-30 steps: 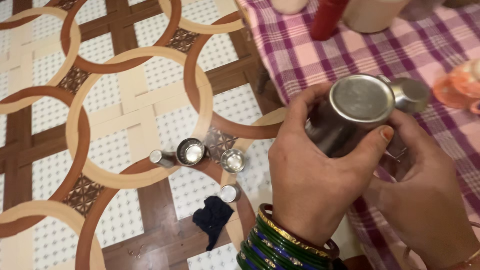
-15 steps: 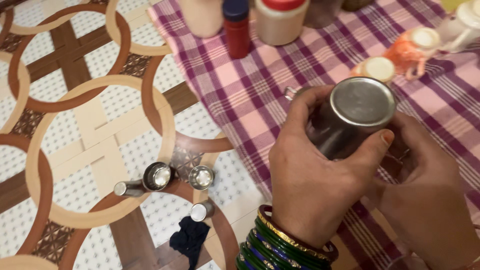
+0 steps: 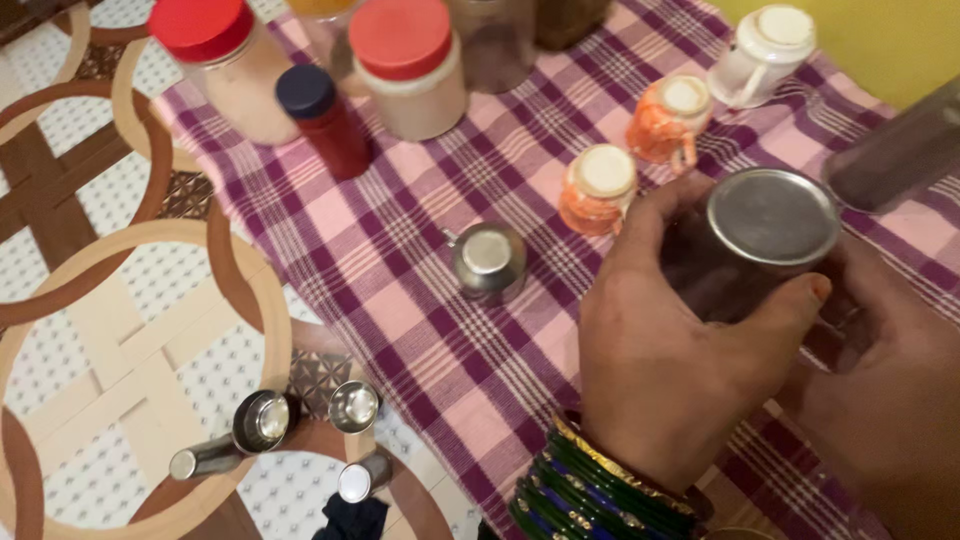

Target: The person wipes several metal cups and small containers with a cloth and then places them on a table alongside various plastic jars and containers.

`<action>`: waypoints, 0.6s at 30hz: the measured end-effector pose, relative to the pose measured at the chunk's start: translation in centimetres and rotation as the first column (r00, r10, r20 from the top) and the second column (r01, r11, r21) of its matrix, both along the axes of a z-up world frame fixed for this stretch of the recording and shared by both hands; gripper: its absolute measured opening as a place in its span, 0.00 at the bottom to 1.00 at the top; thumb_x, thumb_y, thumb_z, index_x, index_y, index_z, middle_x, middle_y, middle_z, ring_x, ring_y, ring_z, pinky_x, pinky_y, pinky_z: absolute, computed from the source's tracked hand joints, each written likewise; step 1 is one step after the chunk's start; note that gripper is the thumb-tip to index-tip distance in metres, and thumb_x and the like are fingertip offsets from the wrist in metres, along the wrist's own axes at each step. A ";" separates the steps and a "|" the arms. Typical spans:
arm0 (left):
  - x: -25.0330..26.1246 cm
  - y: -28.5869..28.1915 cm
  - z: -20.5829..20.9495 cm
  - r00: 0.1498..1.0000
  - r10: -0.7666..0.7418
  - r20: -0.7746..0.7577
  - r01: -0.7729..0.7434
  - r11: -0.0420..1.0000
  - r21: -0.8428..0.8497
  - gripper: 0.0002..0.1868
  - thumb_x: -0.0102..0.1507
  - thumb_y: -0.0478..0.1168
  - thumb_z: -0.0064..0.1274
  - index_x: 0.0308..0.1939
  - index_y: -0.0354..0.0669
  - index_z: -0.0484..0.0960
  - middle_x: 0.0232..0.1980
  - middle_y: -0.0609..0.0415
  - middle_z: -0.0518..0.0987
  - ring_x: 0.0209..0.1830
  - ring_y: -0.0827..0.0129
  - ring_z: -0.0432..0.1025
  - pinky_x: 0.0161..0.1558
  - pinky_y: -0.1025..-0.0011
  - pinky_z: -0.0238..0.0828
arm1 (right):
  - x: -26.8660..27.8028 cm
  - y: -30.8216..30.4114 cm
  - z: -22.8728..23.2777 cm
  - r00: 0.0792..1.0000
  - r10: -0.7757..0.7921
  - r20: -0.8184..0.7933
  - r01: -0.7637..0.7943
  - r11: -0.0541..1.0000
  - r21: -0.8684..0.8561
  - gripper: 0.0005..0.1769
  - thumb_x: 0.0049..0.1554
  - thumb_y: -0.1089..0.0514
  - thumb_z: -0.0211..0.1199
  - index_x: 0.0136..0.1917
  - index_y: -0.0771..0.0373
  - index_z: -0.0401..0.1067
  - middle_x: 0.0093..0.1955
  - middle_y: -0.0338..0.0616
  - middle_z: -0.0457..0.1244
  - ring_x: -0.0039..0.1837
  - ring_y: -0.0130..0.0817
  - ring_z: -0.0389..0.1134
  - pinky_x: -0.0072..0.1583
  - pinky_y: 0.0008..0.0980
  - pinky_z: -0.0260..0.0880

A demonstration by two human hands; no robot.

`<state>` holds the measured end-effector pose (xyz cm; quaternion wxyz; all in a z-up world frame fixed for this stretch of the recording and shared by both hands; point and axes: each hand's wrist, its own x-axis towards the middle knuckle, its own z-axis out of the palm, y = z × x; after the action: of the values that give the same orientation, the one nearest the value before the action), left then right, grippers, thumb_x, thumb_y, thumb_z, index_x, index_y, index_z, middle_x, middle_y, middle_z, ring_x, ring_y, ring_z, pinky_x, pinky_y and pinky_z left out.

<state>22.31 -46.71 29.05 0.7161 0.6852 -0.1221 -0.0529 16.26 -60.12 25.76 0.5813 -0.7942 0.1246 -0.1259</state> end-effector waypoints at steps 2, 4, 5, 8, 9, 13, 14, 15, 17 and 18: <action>0.1 -1.3 -0.1 0.998 -0.027 -0.049 0.027 1.000 0.008 0.35 0.53 0.43 0.65 0.61 0.35 0.74 0.53 0.46 0.84 0.54 0.63 0.80 0.56 0.68 0.78 | -0.2 -1.5 -0.6 0.999 -0.038 0.003 0.038 0.999 -0.004 0.47 0.45 0.76 0.64 0.78 0.66 0.58 0.69 0.48 0.63 0.69 0.38 0.66 0.68 0.37 0.68; 0.2 -2.7 -0.3 0.993 -0.066 -0.101 0.065 0.998 -0.007 0.34 0.52 0.43 0.64 0.61 0.37 0.75 0.53 0.47 0.84 0.53 0.63 0.81 0.55 0.68 0.79 | -0.4 -3.2 -1.4 0.997 -0.080 -0.004 0.080 0.997 -0.004 0.45 0.46 0.76 0.63 0.77 0.67 0.59 0.68 0.48 0.64 0.68 0.38 0.67 0.67 0.36 0.69; 0.3 -3.5 -0.4 0.988 -0.092 -0.125 0.089 0.996 -0.026 0.34 0.52 0.43 0.64 0.61 0.37 0.74 0.53 0.47 0.84 0.53 0.63 0.81 0.55 0.68 0.79 | -0.5 -3.9 -1.9 0.995 -0.102 -0.011 0.102 0.995 -0.003 0.44 0.47 0.76 0.64 0.76 0.68 0.60 0.66 0.49 0.64 0.67 0.38 0.68 0.66 0.36 0.70; 0.4 -5.4 -0.8 0.981 -0.127 -0.148 0.122 0.991 -0.048 0.35 0.51 0.42 0.62 0.63 0.38 0.73 0.54 0.47 0.83 0.53 0.63 0.81 0.55 0.68 0.80 | -0.9 -5.9 -3.1 0.988 -0.153 -0.013 0.153 0.988 0.001 0.41 0.51 0.75 0.64 0.77 0.68 0.61 0.64 0.51 0.64 0.65 0.38 0.68 0.66 0.36 0.70; 0.4 -6.1 -1.0 0.980 -0.133 -0.146 0.127 0.991 -0.050 0.36 0.51 0.41 0.62 0.63 0.38 0.73 0.54 0.47 0.83 0.53 0.63 0.81 0.55 0.68 0.80 | -1.1 -6.4 -3.3 0.986 -0.168 -0.009 0.168 0.986 0.002 0.40 0.52 0.75 0.64 0.78 0.69 0.62 0.64 0.51 0.64 0.65 0.38 0.67 0.65 0.36 0.70; 0.5 -8.5 -1.7 0.980 -0.165 -0.109 0.166 0.986 -0.001 0.37 0.51 0.40 0.62 0.64 0.38 0.73 0.55 0.46 0.83 0.54 0.62 0.81 0.56 0.67 0.79 | -1.5 -8.2 -3.2 0.978 -0.210 -0.008 0.210 0.977 0.019 0.40 0.48 0.76 0.61 0.75 0.69 0.61 0.65 0.48 0.64 0.67 0.36 0.66 0.66 0.35 0.68; 0.4 -9.1 -1.9 0.976 -0.180 -0.125 0.182 0.983 0.005 0.37 0.50 0.40 0.62 0.64 0.38 0.73 0.55 0.46 0.82 0.54 0.62 0.81 0.56 0.67 0.78 | -1.6 -8.6 -3.2 0.972 -0.233 -0.023 0.233 0.973 0.006 0.41 0.48 0.76 0.61 0.75 0.68 0.61 0.65 0.48 0.64 0.67 0.36 0.66 0.67 0.35 0.68; 0.4 -9.6 -2.1 0.970 -0.195 -0.143 0.199 0.980 0.013 0.37 0.50 0.40 0.62 0.64 0.38 0.72 0.55 0.46 0.82 0.54 0.62 0.80 0.55 0.67 0.78 | -1.7 -9.0 -3.2 0.966 -0.255 -0.038 0.255 0.967 -0.006 0.41 0.48 0.77 0.61 0.75 0.68 0.61 0.66 0.48 0.64 0.68 0.37 0.67 0.67 0.35 0.68; 0.3 -10.7 -2.6 0.973 -0.198 -0.115 0.207 0.976 0.071 0.38 0.50 0.40 0.63 0.64 0.39 0.73 0.55 0.46 0.82 0.54 0.60 0.80 0.55 0.66 0.77 | -2.0 -9.6 -3.6 0.964 -0.266 -0.013 0.266 0.964 -0.013 0.38 0.49 0.77 0.60 0.73 0.69 0.61 0.66 0.49 0.64 0.69 0.37 0.66 0.69 0.35 0.68; 0.3 -11.3 -2.9 0.975 -0.200 -0.100 0.210 0.973 0.100 0.38 0.50 0.40 0.64 0.65 0.40 0.73 0.56 0.46 0.82 0.54 0.59 0.80 0.55 0.66 0.77 | -2.2 -10.0 -3.8 0.962 -0.271 0.001 0.271 0.962 -0.017 0.37 0.49 0.76 0.59 0.73 0.70 0.61 0.66 0.50 0.64 0.69 0.37 0.66 0.69 0.35 0.68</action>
<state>22.59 -57.97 26.13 0.6727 0.7043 -0.1568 -0.1639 14.07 -70.07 21.91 0.5518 -0.7746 0.2315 -0.2049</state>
